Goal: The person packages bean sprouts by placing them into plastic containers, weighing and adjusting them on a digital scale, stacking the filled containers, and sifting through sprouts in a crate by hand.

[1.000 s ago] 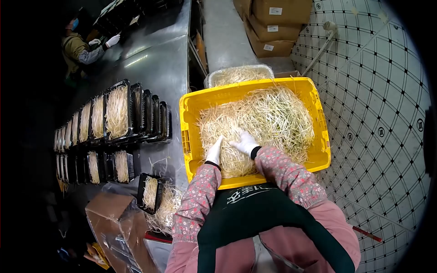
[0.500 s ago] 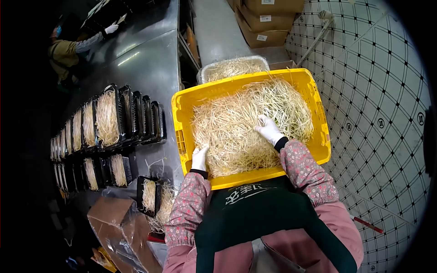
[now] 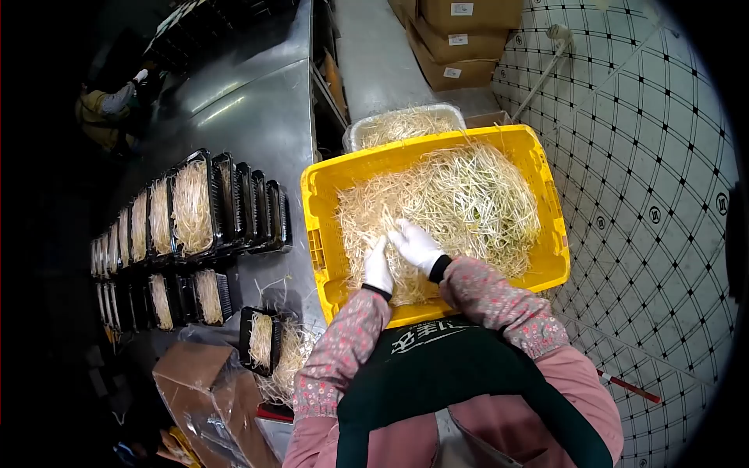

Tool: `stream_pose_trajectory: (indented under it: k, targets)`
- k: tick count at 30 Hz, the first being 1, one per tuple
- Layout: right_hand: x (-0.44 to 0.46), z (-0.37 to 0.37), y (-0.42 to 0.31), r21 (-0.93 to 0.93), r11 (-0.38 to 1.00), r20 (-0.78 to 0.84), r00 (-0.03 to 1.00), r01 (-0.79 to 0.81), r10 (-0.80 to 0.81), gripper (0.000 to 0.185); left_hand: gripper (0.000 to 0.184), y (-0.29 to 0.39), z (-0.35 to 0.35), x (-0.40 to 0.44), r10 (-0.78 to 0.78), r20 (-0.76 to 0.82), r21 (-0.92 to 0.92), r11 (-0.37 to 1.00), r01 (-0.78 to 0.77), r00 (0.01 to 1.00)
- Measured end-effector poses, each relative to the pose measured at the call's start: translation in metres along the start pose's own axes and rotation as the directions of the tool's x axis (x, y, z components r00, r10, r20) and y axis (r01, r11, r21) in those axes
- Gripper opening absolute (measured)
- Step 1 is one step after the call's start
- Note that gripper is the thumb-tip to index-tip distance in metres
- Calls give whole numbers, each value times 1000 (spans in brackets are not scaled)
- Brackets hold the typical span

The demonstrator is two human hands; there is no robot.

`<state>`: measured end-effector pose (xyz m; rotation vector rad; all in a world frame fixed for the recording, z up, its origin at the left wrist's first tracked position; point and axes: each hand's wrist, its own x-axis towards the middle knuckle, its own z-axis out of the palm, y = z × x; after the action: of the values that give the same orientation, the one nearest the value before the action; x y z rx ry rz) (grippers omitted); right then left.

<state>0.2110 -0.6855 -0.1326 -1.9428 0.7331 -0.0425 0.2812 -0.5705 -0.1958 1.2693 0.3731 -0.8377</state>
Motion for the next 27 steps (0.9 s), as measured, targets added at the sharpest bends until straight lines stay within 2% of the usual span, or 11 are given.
stream_pose_trajectory:
  k: [1,2,4,5,6,7,9,14,19,22,27]
  targets:
    - [5,-25,-20,106,990,40,994,95,-99,45,53,32,13,-50,-55,104,-226,971,78,993]
    - [11,-54,-44,108,967,188,950,232,-249,40,50,33,9,-72,270,187,100,951,-292,944]
    - [16,-92,-79,-54,941,331,895,333,-298,50,47,28,-9,-100,559,505,621,294,-727,658]
    - [24,-105,-89,-97,929,431,856,358,-285,56,45,26,-11,-109,478,537,683,237,-691,695]
    - [36,-110,-80,-195,884,436,845,424,-309,59,46,26,-8,-107,170,288,380,883,-275,942]
    - [50,-113,-66,-292,827,443,834,480,-328,63,48,25,-7,-104,-304,264,-157,923,352,915]
    - [64,-141,-58,-621,697,386,914,358,-126,70,60,29,-44,-91,-474,286,203,879,431,833]
    - [47,-181,-12,-662,743,-126,964,95,-236,78,108,65,-68,-88,5,545,800,299,-521,839]
    - [-32,-71,-3,-638,667,199,919,386,-341,117,134,59,-18,-71,-57,600,772,-223,-596,798]
    - [-42,-17,16,-720,460,402,853,519,-333,99,137,51,11,-39,-120,467,768,-436,-469,876]
    - [19,-58,-11,-860,381,320,940,339,-113,105,144,57,18,2,41,470,854,-275,-442,882]
